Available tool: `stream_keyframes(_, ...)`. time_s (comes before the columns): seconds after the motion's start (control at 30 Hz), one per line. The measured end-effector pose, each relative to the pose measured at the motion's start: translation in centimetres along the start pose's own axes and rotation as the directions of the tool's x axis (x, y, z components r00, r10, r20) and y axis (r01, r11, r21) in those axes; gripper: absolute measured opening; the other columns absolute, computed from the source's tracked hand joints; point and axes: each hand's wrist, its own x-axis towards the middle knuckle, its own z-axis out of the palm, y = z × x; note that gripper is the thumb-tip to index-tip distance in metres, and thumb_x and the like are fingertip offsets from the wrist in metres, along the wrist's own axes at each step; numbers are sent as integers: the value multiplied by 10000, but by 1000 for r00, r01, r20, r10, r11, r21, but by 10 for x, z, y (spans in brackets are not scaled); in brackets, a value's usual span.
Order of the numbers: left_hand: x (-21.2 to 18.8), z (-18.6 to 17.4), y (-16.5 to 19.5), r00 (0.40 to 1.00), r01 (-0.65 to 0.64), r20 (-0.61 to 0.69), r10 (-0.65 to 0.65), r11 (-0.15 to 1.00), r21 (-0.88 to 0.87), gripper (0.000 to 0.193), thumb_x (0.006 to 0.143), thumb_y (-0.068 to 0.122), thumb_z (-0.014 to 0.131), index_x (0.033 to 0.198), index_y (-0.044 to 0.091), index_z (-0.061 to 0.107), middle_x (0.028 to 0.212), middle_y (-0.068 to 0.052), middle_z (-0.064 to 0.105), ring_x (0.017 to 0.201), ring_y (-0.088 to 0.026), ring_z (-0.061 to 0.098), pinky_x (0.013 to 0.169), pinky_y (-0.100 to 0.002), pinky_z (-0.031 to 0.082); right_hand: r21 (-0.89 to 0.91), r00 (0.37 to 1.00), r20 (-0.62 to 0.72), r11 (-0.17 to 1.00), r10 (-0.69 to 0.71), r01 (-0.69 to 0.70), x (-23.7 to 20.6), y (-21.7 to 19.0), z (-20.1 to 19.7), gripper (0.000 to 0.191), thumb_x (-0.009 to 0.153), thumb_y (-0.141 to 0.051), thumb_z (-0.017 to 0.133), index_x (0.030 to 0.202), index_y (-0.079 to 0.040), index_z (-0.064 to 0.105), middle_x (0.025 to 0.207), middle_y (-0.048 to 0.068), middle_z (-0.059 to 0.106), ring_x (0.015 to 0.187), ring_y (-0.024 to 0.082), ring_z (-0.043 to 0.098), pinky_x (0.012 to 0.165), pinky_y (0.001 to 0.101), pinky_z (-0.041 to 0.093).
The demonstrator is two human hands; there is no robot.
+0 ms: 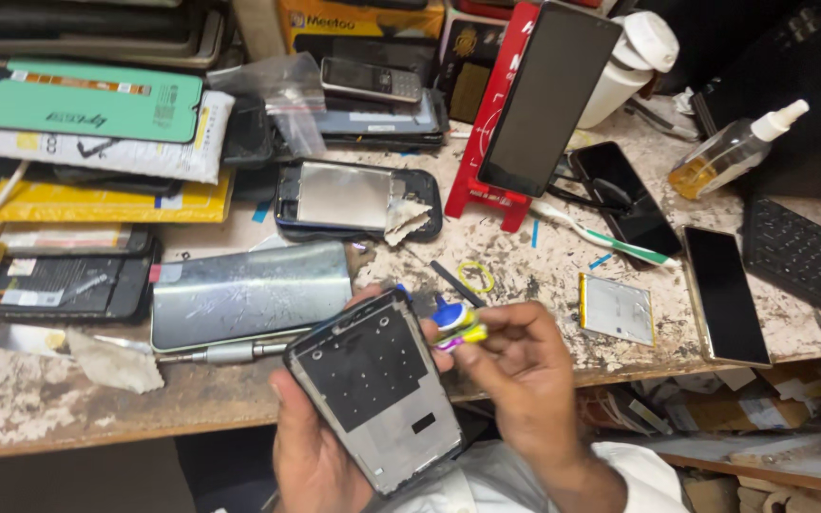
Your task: The person applies adhesive to the edges of a smartphone frame, then installs a new screen and battery into the chassis. They connect internal ribbon cables and align the display assembly within the frame.
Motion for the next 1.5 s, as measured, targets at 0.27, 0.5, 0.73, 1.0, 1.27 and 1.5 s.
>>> stream_keyframes(0.27, -11, -3, -16, 968, -90, -239, 77, 995, -44, 936, 1016, 706, 383, 1615, -12, 325, 1359, -342, 575, 1143, -427, 639, 953, -529, 547, 15, 989, 111, 995, -96, 94, -17, 3, 27, 327, 947, 165, 658, 1174, 10, 481, 1197, 163, 647, 1234, 249, 690, 1029, 357, 577)
stream_keyframes(0.5, -16, -17, 8, 969, -90, -233, 88, 996, 1, 940, 1003, 744, 370, 1613, 29, 348, 1338, -347, 572, 1121, -437, 659, 882, -554, 588, -203, 944, 315, 978, 102, -38, -13, -17, 15, 359, 907, 96, 723, 1224, 5, 583, 1177, 126, 677, 1032, 179, 723, 907, 314, 606)
stream_keyframes(0.73, -22, -19, 18, 961, -76, -271, 60, 996, -49, 937, 994, 741, 402, 1605, 33, 353, 1367, -339, 567, 1126, -443, 641, 882, -530, 582, -791, 921, 383, 492, -66, 364, 39, -44, 32, 227, 947, -110, 675, 1166, -77, 726, 964, 90, 696, 851, 227, 715, 756, 339, 564)
stream_keyframes(1.0, -22, -8, 26, 985, -55, -171, 35, 992, -117, 911, 995, 718, 391, 1592, 29, 353, 1365, -358, 561, 1112, -440, 661, 882, -522, 587, -832, 853, 513, 299, 93, 468, 64, -44, 51, 152, 913, -135, 685, 1053, -107, 737, 998, 84, 664, 927, 252, 694, 807, 375, 570)
stream_keyframes(1.27, -16, 2, 19, 985, 25, -167, -41, 995, -101, 913, 1008, 680, 353, 1568, -41, 345, 1268, -375, 594, 1060, -425, 686, 889, -497, 586, -28, 956, 259, 991, 136, -133, 48, -39, 23, 247, 1004, -47, 657, 1240, 25, 676, 1018, 124, 698, 927, 197, 684, 838, 372, 583)
stream_keyframes(1.5, -13, 7, 20, 987, 97, -126, -99, 995, -19, 950, 963, 651, 387, 1548, -93, 307, 1347, -334, 585, 1081, -399, 685, 922, -506, 570, 176, 951, 260, 960, 169, -219, 30, -35, 17, 248, 1007, -72, 645, 1230, 22, 590, 1068, 157, 720, 997, 234, 708, 912, 397, 574)
